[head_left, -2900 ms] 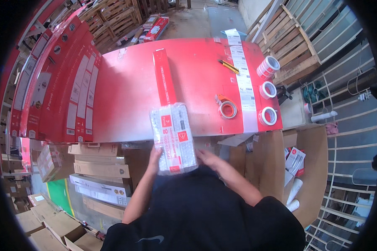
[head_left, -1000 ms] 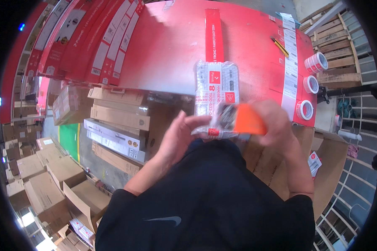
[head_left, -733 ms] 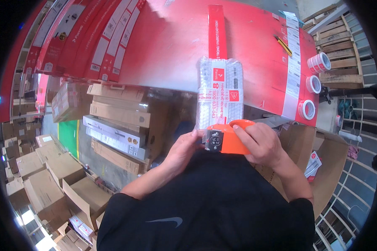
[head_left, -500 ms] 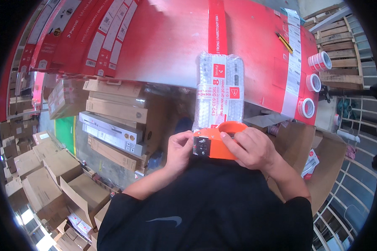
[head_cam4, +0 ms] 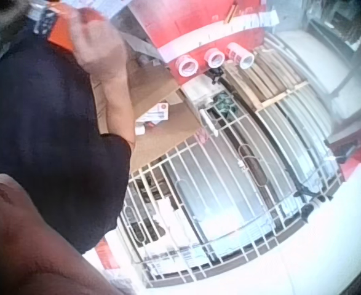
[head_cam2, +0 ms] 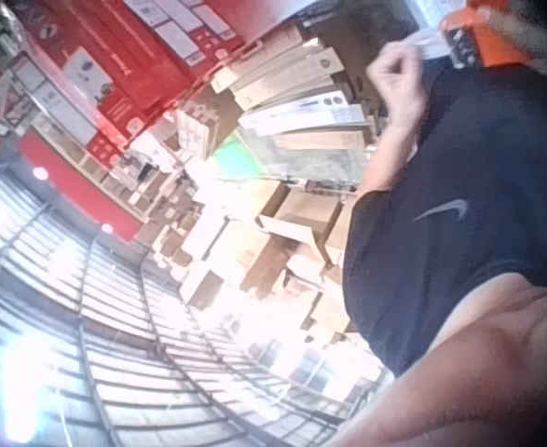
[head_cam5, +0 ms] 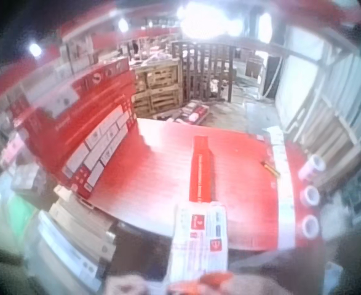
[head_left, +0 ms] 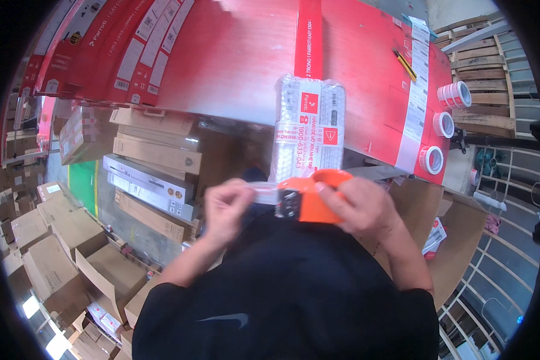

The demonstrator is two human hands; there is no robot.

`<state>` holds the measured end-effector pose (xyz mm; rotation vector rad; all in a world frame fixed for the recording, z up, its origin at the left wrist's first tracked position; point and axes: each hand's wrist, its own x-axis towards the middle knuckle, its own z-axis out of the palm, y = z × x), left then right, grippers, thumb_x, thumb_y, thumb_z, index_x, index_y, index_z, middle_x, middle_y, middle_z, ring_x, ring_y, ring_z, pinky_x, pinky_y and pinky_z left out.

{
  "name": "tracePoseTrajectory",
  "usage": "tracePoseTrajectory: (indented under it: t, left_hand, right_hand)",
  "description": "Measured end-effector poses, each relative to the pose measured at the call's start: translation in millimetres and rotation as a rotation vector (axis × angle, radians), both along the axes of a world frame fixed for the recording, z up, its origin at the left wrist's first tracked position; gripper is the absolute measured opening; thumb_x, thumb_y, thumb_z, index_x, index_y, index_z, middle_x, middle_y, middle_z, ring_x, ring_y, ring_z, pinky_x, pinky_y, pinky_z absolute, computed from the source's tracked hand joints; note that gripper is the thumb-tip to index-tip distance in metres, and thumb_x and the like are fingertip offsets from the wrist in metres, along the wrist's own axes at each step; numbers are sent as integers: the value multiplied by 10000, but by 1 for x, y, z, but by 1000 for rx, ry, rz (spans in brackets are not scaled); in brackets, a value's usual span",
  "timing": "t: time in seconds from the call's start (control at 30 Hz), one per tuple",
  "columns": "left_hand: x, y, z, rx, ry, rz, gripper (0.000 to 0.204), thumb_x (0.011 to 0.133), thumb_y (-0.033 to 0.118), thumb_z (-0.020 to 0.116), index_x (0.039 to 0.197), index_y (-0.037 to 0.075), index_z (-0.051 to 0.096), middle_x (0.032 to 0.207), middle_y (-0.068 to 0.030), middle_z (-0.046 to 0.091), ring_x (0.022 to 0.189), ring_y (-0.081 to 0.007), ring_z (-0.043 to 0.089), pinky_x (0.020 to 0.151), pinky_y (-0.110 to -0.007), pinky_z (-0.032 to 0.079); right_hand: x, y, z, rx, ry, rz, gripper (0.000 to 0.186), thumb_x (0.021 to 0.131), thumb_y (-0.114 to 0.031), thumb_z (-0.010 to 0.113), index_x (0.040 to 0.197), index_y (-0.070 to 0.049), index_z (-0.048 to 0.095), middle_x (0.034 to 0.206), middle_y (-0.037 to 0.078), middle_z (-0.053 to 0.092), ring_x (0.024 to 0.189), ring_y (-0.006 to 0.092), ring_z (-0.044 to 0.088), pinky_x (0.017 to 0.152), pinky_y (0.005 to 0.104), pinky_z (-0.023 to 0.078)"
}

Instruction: The person wraps small red boxes in bubble wrap and secures them with tape on a red workbench. They handle multiple boxes one at a time, using a handheld tape dispenser and a box cutter to cut the bubble wrap.

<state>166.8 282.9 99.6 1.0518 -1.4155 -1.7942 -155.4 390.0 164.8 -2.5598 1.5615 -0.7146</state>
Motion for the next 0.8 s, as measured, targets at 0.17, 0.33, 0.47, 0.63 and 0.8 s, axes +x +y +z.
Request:
tracePoseTrajectory:
  t: [0.17,0.33,0.47,0.63,0.8]
  left_hand:
    - [157,-113,13,-176,-192,399,247,1081,172,698,893,22,754,890,-16,724,810,-87,619,769,-273,495]
    - [212,-121,-144,-105,-399,243,278,1058,267,746,1030,-3,802,875,29,695,819,-66,585,737,-250,462]
    - [108,-91,-288,216,-334,215,208,1043,227,732,1054,36,814,867,33,692,788,-68,579,700,-260,456]
    - [-90,-3,-344,731,-83,-62,212,1044,128,652,1128,-13,787,1103,-66,785,1043,-198,722,909,-368,576]
    - [-152,47,-361,666,-160,-190,186,1025,125,692,1100,-19,783,1055,-89,782,993,-199,719,867,-383,575]
  right_hand:
    - [-99,37,16,128,91,-303,769,667,-20,828,1418,-126,704,959,60,652,820,247,663,681,387,552]
    - [-126,69,-36,253,117,-309,775,648,-4,835,1402,-87,678,1037,107,677,906,308,683,753,421,569]
    - [-120,62,-95,331,32,-332,747,690,-10,829,1407,-75,627,1076,136,698,985,373,696,832,472,572]
    - [-103,47,-158,385,52,-347,721,734,-7,804,1420,-56,587,1186,191,675,1069,414,681,890,493,570]
    - [-88,47,-172,357,-18,-406,717,754,-26,795,1436,-58,575,1269,206,648,1146,425,660,965,506,552]
